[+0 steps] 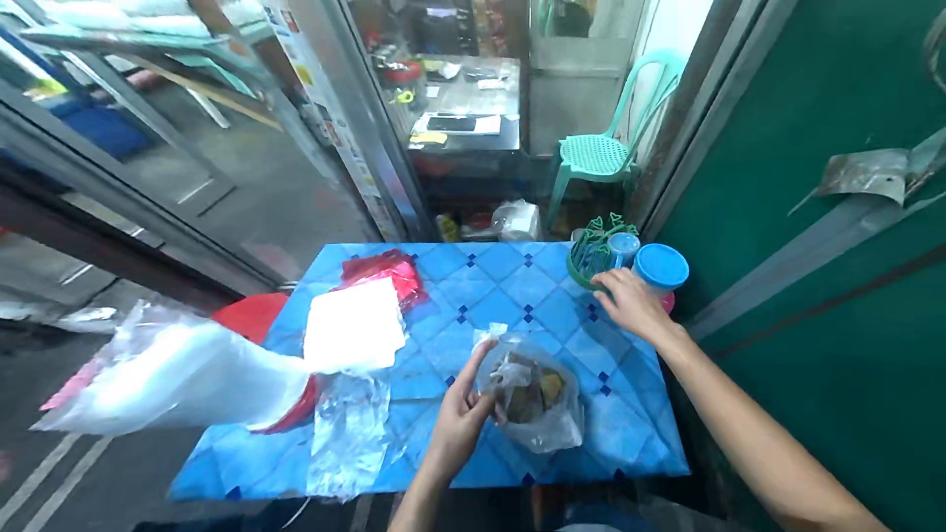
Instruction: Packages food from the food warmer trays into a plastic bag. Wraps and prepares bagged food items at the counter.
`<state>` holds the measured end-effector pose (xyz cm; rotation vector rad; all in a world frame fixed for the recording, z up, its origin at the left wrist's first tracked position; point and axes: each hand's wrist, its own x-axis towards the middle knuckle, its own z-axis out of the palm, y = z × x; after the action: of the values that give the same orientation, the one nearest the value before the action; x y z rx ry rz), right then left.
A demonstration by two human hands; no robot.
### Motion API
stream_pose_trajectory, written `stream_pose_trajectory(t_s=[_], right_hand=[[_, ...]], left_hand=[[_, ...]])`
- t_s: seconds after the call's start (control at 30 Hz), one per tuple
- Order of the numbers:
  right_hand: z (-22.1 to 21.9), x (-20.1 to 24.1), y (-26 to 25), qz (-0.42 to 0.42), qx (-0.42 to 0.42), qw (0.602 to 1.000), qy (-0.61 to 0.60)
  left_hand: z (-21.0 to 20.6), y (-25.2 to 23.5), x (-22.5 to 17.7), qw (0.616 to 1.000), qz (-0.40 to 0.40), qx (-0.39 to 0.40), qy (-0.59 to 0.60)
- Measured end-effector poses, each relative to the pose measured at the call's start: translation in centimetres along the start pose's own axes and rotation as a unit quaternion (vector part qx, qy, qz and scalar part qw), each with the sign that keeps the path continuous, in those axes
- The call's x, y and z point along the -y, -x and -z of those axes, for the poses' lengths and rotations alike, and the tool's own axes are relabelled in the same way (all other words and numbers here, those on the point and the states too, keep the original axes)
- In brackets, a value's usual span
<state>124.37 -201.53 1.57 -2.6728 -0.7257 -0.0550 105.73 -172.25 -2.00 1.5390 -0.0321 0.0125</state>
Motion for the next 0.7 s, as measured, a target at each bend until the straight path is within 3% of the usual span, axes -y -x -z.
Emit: stream_pose_trajectory(t_s=[0.07,0.23,0.37,0.47,0.7], right_hand=[[-0.3,-1.5,-1.7,-0.023,0.04,0.993,0.108],[-1.9,-1.0,-6.1,-0.07,0.248,0.933,0.252],[-2.3,-1.1,-8.9,-0.121,0.331,0.869,0.347],[-2.0,-1.0,-10.2,-0.112,0.367,0.832,0.4],[0.0,-0.9,-10.5,-0.106,0.347,0.867,0.341]], left_hand=[[-0.3,0.2,0.0,1.0,0.009,-0.018,0.011],[-0.6,-0.2,0.6,0.998,-0.016,-0.05,-0.021],[-0.9,-0.1,0.8,0.998,-0.007,-0.061,-0.016],[-1.0,0.1,1.0,0.997,0.001,-0.074,-0.01],[-1.0,0.7,1.3,0.996,0.01,-0.089,-0.001]])
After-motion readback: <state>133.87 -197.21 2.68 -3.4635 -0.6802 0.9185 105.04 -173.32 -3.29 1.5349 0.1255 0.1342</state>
